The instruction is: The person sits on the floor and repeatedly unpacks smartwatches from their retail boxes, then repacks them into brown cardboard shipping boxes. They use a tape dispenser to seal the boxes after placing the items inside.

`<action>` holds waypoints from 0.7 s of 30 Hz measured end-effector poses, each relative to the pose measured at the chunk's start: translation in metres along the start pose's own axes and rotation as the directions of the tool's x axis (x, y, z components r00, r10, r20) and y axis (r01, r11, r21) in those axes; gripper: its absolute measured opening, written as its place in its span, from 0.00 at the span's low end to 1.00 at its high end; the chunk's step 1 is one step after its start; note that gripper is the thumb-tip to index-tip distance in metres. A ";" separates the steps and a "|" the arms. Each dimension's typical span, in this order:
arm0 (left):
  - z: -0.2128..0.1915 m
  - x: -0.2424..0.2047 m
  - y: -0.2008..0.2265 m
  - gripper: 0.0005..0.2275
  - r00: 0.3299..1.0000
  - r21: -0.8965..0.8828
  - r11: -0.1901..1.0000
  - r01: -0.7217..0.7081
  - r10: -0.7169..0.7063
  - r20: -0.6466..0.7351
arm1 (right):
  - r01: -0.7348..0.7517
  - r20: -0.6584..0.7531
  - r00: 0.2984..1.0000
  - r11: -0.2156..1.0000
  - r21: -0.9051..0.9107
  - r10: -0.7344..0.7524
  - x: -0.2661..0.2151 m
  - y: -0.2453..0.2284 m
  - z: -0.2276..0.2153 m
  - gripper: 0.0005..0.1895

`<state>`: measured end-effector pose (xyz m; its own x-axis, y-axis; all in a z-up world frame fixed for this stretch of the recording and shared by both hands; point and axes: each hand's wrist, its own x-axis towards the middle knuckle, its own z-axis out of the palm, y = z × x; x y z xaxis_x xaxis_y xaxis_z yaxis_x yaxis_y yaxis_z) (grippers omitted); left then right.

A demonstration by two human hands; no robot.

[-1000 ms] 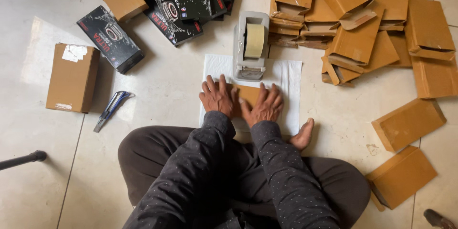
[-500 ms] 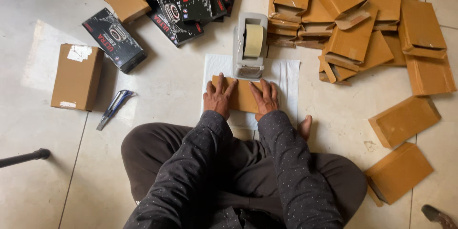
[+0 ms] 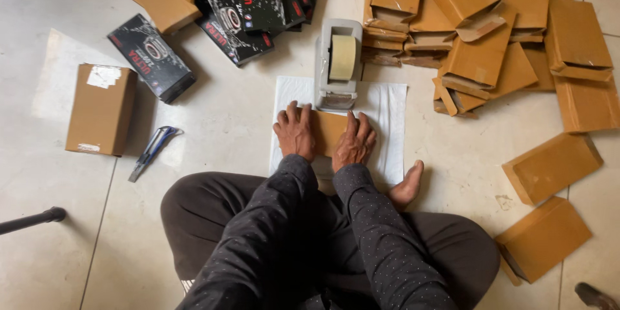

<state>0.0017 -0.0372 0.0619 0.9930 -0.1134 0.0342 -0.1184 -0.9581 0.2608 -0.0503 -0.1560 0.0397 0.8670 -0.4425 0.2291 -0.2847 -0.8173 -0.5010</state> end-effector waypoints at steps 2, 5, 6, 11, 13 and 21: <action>0.004 0.000 -0.001 0.30 1.000 -0.078 0.997 -0.018 0.016 -0.022 | 0.011 0.004 1.000 1.000 0.015 -0.011 0.003 0.002 0.000 0.26; 0.006 -0.006 -0.002 0.28 0.995 -0.044 0.998 -0.052 0.048 -0.091 | 0.037 -0.009 0.999 0.998 -0.041 -0.037 0.001 0.002 0.002 0.27; 0.006 -0.005 -0.001 0.30 0.996 0.025 0.999 -0.045 0.047 -0.078 | 0.049 -0.053 0.997 0.998 -0.038 -0.051 0.004 0.002 0.002 0.28; -0.005 0.001 0.001 0.37 0.981 -0.136 0.990 0.046 -0.070 -0.180 | -0.129 -0.154 0.978 0.987 0.090 0.142 0.010 -0.002 -0.004 0.38; -0.009 -0.007 0.004 0.45 0.984 -0.115 0.984 0.133 -0.145 -0.102 | -0.235 -0.090 0.968 0.972 -0.015 0.233 0.001 -0.005 -0.011 0.39; -0.019 -0.003 0.007 0.35 0.991 -0.065 0.990 0.124 -0.127 -0.051 | -0.212 0.054 0.976 0.977 -0.023 0.213 0.023 -0.020 -0.030 0.45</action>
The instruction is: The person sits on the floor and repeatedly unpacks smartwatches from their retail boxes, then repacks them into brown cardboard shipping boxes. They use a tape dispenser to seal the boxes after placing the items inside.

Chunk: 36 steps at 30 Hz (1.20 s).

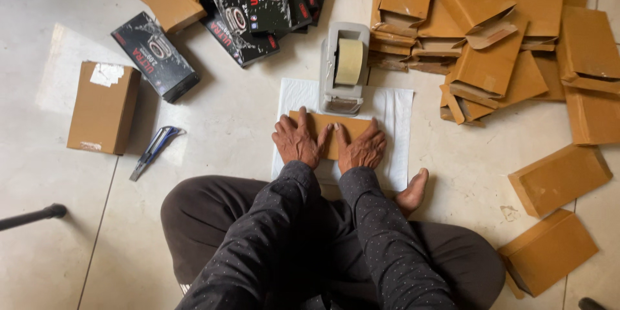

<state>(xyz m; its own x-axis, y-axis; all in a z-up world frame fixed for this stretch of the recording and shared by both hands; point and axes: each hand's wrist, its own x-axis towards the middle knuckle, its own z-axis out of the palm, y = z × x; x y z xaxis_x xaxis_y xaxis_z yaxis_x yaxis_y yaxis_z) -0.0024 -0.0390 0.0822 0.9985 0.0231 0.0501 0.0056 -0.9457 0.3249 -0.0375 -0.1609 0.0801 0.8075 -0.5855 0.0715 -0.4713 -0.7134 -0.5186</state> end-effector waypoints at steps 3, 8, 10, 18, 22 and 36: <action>0.007 -0.003 -0.002 0.29 0.999 -0.002 1.000 -0.013 0.013 -0.031 | 0.032 0.080 0.996 0.997 -0.064 -0.026 0.001 0.004 0.001 0.40; 0.010 -0.001 -0.005 0.23 0.994 0.008 0.999 -0.033 0.034 -0.102 | 0.052 0.069 0.996 0.997 -0.056 -0.048 0.000 0.002 0.006 0.39; 0.013 -0.001 -0.005 0.28 0.995 0.020 0.998 -0.056 0.058 -0.076 | 0.048 0.057 0.997 0.997 -0.052 -0.045 0.000 0.004 0.006 0.39; 0.018 0.008 -0.006 0.30 0.989 -0.036 0.999 -0.017 0.012 -0.145 | 0.029 0.014 0.999 0.999 -0.040 -0.029 0.002 0.003 0.011 0.38; 0.007 0.009 0.000 0.43 0.999 0.047 0.999 0.017 -0.018 0.028 | 0.031 -0.013 0.999 0.999 -0.037 -0.032 0.005 0.002 0.013 0.38; 0.037 0.020 -0.018 0.24 0.979 -0.229 0.964 0.136 -0.166 -0.115 | -0.241 0.126 0.966 0.965 0.108 0.227 0.028 0.065 0.045 0.38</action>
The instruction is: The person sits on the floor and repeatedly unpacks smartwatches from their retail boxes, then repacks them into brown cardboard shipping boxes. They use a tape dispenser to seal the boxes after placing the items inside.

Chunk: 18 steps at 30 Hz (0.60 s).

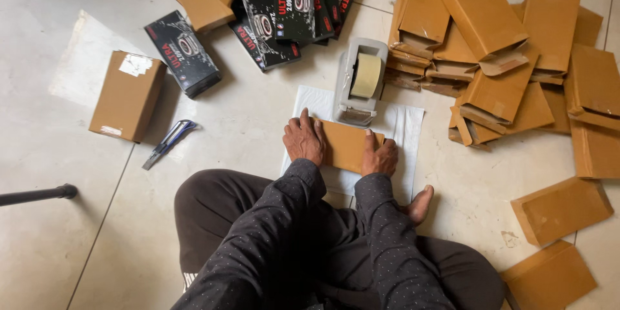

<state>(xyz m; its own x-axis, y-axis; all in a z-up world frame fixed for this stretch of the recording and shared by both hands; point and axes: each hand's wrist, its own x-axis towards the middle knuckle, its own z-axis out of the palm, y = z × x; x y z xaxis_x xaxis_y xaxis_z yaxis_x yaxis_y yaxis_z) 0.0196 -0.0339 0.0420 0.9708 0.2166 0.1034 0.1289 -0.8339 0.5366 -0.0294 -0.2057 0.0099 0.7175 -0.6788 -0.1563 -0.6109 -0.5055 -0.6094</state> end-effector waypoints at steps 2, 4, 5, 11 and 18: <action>-0.005 -0.002 -0.002 0.26 0.995 -0.053 0.995 0.085 -0.083 0.048 | -0.071 0.073 0.995 0.993 0.091 0.064 0.018 0.013 0.006 0.39; -0.019 0.002 -0.002 0.28 0.979 -0.079 0.982 0.170 -0.159 0.128 | -0.127 0.116 0.987 0.985 0.121 0.113 0.031 0.022 0.001 0.38; -0.032 0.001 -0.005 0.29 0.957 -0.207 0.959 0.196 -0.142 0.252 | -0.144 0.129 0.983 0.986 0.090 0.131 0.032 0.027 -0.008 0.36; -0.140 -0.019 -0.017 0.31 0.680 -0.563 0.652 0.509 0.097 0.727 | 0.031 0.250 0.964 0.975 0.222 -0.088 0.024 0.002 -0.082 0.31; -0.221 -0.011 -0.030 0.21 0.788 -0.763 0.232 0.603 -0.021 0.616 | -0.135 0.383 0.899 0.700 0.701 -0.211 -0.027 -0.010 -0.131 0.22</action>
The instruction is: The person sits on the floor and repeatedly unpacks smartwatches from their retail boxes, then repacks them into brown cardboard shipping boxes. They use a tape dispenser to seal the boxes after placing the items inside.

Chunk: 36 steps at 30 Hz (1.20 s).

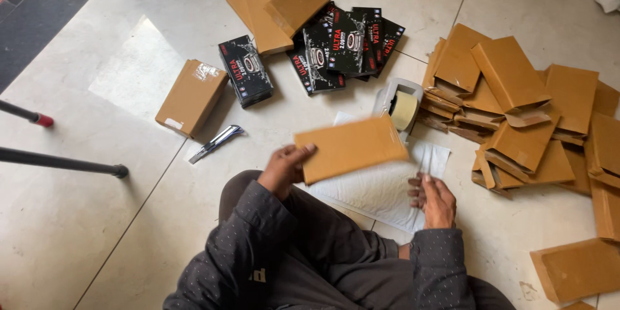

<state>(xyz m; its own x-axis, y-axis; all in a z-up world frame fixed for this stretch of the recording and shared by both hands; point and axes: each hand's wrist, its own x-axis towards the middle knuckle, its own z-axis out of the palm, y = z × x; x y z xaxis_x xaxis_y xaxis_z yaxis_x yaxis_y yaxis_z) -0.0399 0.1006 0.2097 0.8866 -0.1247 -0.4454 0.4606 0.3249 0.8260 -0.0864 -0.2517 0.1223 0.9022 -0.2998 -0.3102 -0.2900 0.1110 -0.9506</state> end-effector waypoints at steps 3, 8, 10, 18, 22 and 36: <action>-0.023 0.029 0.023 0.17 0.980 -0.205 0.960 -0.191 0.175 -0.091 | -0.157 0.036 0.986 0.985 -0.073 0.160 -0.004 0.010 -0.003 0.20; -0.064 0.115 0.059 0.15 0.877 -0.229 0.863 -0.450 0.379 -0.296 | -0.199 0.020 0.978 0.959 -0.203 0.207 0.006 0.032 0.020 0.18; -0.080 0.159 0.078 0.17 0.839 -0.214 0.847 -0.487 0.384 -0.386 | -0.203 0.003 0.977 0.942 -0.267 0.211 0.009 0.031 0.034 0.18; -0.146 0.314 0.177 0.20 0.705 -0.060 0.787 -0.615 0.514 -0.490 | -0.124 -0.013 0.989 0.769 -0.627 0.148 0.006 0.014 0.065 0.18; -0.149 0.329 0.187 0.21 0.713 0.064 0.905 -0.420 0.373 -0.594 | -0.046 0.000 0.998 0.770 -0.636 0.060 0.010 0.013 0.070 0.18; 0.075 0.044 -0.032 0.18 0.945 0.366 0.929 0.054 -0.166 0.283 | 0.035 -0.025 0.997 0.745 -0.666 -0.070 0.002 0.021 0.069 0.15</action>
<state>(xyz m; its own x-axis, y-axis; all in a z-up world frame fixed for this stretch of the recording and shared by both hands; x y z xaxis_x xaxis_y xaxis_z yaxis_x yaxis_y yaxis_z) -0.0125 0.0141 0.1899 0.7728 -0.4372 -0.4601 0.4909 -0.0477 0.8699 -0.0685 -0.1849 0.1028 0.9118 -0.3308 -0.2431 -0.3969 -0.5594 -0.7277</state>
